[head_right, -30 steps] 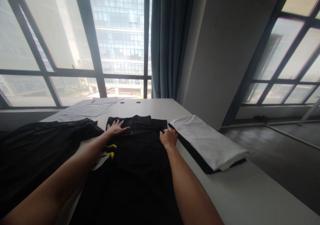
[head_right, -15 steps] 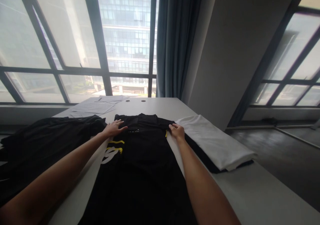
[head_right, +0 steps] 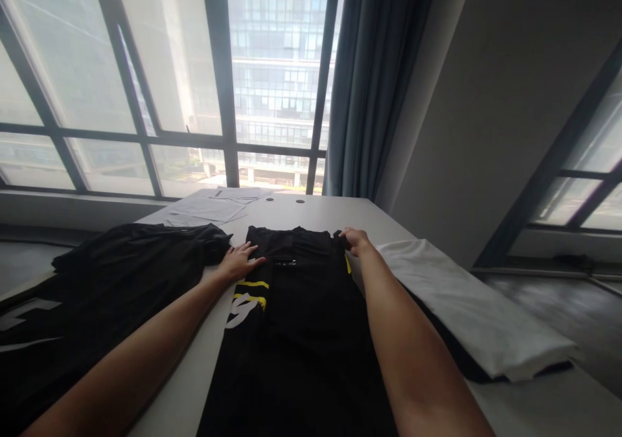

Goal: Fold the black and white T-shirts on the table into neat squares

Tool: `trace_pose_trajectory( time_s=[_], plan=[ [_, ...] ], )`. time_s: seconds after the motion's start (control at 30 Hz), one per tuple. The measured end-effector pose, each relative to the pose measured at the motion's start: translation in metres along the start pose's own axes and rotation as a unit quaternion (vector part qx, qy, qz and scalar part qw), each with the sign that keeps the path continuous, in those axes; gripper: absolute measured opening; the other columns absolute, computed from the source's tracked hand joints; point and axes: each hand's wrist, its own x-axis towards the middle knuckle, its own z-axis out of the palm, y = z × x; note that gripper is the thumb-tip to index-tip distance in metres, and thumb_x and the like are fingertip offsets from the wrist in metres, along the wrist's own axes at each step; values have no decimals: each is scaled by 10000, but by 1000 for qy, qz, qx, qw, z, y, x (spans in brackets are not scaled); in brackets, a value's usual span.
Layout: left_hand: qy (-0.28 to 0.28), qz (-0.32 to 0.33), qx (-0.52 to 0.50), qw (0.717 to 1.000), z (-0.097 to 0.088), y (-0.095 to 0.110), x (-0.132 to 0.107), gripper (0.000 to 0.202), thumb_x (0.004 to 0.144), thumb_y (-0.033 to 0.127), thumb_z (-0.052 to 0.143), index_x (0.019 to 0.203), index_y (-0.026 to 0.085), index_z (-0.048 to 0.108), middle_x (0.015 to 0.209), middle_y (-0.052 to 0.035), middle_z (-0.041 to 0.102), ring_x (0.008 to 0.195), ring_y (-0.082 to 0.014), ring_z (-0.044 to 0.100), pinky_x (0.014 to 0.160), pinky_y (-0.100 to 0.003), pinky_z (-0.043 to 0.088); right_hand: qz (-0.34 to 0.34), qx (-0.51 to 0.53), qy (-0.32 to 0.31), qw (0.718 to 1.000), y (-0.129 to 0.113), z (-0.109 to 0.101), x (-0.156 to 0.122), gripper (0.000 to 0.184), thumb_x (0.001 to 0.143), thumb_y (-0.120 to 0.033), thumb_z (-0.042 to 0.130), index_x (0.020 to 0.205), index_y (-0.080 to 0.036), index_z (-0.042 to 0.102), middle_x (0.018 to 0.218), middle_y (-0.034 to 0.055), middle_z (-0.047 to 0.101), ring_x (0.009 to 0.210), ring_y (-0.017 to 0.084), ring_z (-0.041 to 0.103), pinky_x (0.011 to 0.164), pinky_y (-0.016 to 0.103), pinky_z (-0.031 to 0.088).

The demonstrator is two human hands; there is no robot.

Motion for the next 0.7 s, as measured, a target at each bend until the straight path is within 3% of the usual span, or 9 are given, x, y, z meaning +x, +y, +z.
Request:
trace_pose_trajectory(
  time_s=[0.1,0.2,0.3,0.4,0.5,0.63,0.7],
  plan=[
    [1,6,-17,1000,-1,-2,1,787,900,743,338,1476,223,472,1596,-119,347,1479,-300,295,1201,-510,186,19,78,-17,997,-33,32,0,497,739,-38,563,1230,-90,624,932,110,736,731,178,698,662,292,588],
    [5,13,-39,999,-1,-2,1,757,920,723,321,1461,222,492,1590,-110,360,1476,-295,303,1202,-521,184,-80,60,-62,993,-61,69,-14,496,734,-35,556,1212,-116,662,1147,116,714,951,177,691,843,290,564],
    [21,24,-55,998,-1,-2,1,717,928,711,331,1434,242,524,1584,-92,377,1473,-290,308,1198,-517,204,-197,-48,-96,975,-76,104,-40,439,745,-34,539,1120,-162,728,1170,64,718,1071,177,653,992,291,493],
    [35,30,-64,997,0,-2,1,648,964,654,308,1406,249,551,1562,-81,418,1463,-273,332,1194,-506,224,-256,-102,-152,949,-79,133,-69,410,765,-47,547,1078,-210,756,1121,28,733,1012,172,665,995,295,489],
    [40,35,-78,995,0,-3,1,574,1006,568,248,1369,272,581,1521,-51,483,1437,-255,379,1190,-501,237,-286,-85,-237,925,-74,154,-92,360,768,-72,610,1057,-223,763,1038,22,747,948,162,672,929,271,512],
    [76,42,-97,992,-2,-2,-1,520,1027,476,239,1343,268,596,1452,-49,562,1364,-246,471,1170,-474,283,-240,-38,-350,905,-65,161,-97,275,814,-198,676,1080,-189,748,932,30,750,805,145,683,798,252,543],
    [116,44,-100,987,-4,0,-3,482,1020,446,295,1330,247,606,1380,-66,620,1293,-254,534,1151,-455,319,-206,-45,-318,924,-63,154,-89,247,876,-265,627,1076,-177,743,904,35,749,752,140,689,777,253,542]
  ],
)
